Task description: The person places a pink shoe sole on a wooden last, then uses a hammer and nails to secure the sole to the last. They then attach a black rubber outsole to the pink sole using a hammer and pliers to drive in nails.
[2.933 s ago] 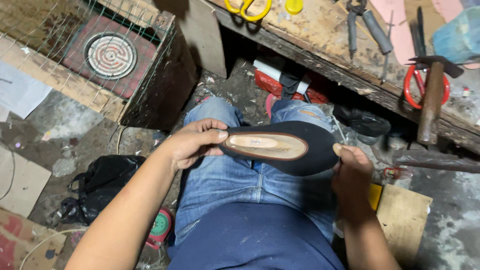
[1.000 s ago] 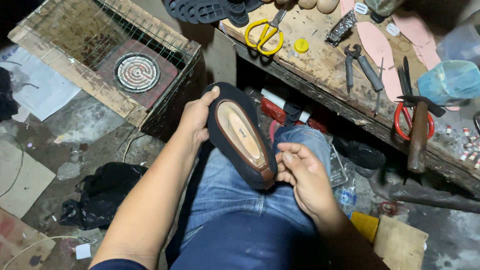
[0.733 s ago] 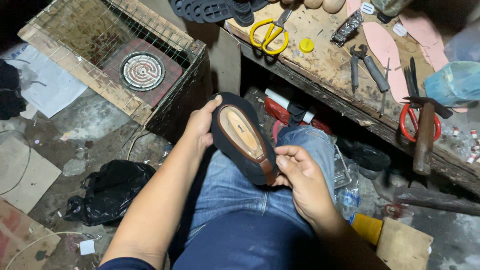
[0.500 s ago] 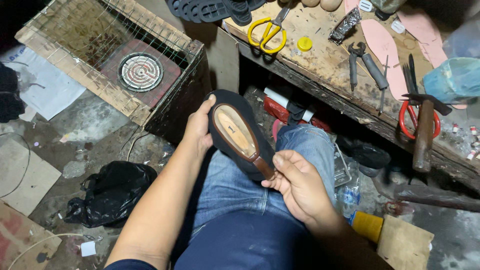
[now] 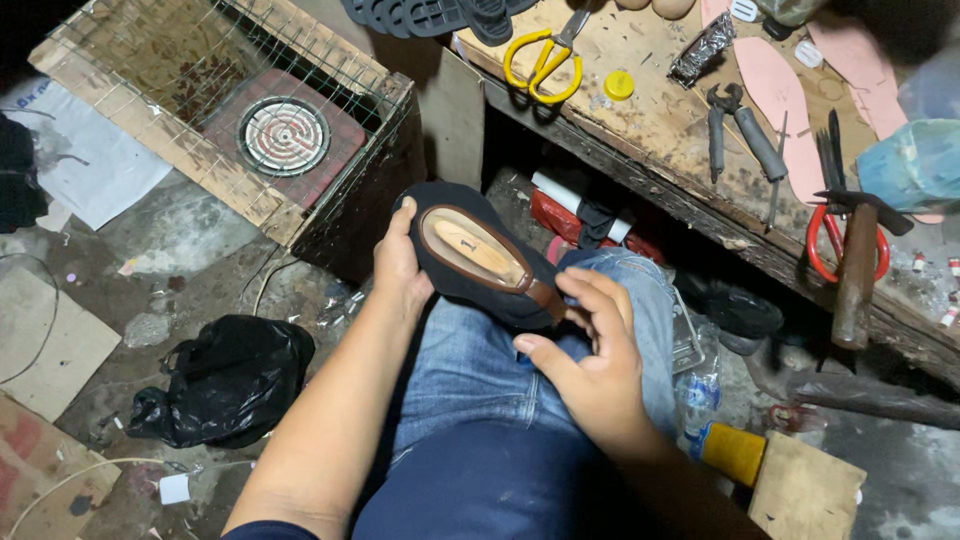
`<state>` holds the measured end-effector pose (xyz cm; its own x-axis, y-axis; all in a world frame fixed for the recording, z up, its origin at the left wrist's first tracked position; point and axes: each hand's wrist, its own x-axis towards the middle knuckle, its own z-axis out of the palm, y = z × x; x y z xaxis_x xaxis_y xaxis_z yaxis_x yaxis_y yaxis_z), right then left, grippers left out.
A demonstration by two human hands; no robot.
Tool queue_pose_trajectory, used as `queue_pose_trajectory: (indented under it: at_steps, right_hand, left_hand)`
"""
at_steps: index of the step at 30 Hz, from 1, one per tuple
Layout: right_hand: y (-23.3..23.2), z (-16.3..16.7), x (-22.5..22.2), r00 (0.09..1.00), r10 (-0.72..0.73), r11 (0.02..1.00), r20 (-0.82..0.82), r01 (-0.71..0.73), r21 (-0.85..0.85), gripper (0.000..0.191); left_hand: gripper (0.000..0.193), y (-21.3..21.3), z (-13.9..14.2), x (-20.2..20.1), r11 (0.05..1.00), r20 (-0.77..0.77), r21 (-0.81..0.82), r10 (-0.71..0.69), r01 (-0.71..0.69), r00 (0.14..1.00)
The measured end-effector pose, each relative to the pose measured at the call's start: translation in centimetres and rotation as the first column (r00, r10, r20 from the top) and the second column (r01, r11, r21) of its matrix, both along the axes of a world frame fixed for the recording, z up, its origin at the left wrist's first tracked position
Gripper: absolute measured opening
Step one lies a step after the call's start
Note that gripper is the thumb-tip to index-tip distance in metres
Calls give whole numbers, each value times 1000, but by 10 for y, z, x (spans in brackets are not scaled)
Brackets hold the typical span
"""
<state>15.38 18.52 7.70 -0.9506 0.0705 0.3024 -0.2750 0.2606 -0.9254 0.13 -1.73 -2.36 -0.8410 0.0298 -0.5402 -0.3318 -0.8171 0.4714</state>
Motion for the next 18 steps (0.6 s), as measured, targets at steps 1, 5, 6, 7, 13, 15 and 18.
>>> queue_pose_trajectory:
  at_steps: [1,5,6,7,13,15,18]
  right_hand:
    - [0,4,-3,998,-4,987,-55,12,158,69]
    - [-7,12,-14,996,36,927,-77,-4,375,87]
    - [-8,12,-15,995,39,920,-92,1,392,86]
    - [-9,12,-15,993,43,913,-108,5,408,86]
    - [-9,8,-16,969,37,839,-245,103,535,83]
    - [-9,8,-18,963,33,826,-269,125,550,83]
    - [-11,9,-21,956,23,822,-294,150,550,82]
  left_hand:
    - [46,1,-2,2,1000,0,-2,11,-11,1000]
    - [44,8,-6,7,1000,10,0,4,-4,1000]
    - [44,8,-7,8,1000,13,11,-4,4,1000]
    - [44,9,-7,8,1000,14,21,-10,10,1000]
    - [42,11,-9,10,1000,47,10,29,-30,998]
    - [40,13,-10,9,998,54,20,59,-60,997]
    - [38,16,-12,10,994,70,16,106,-107,992]
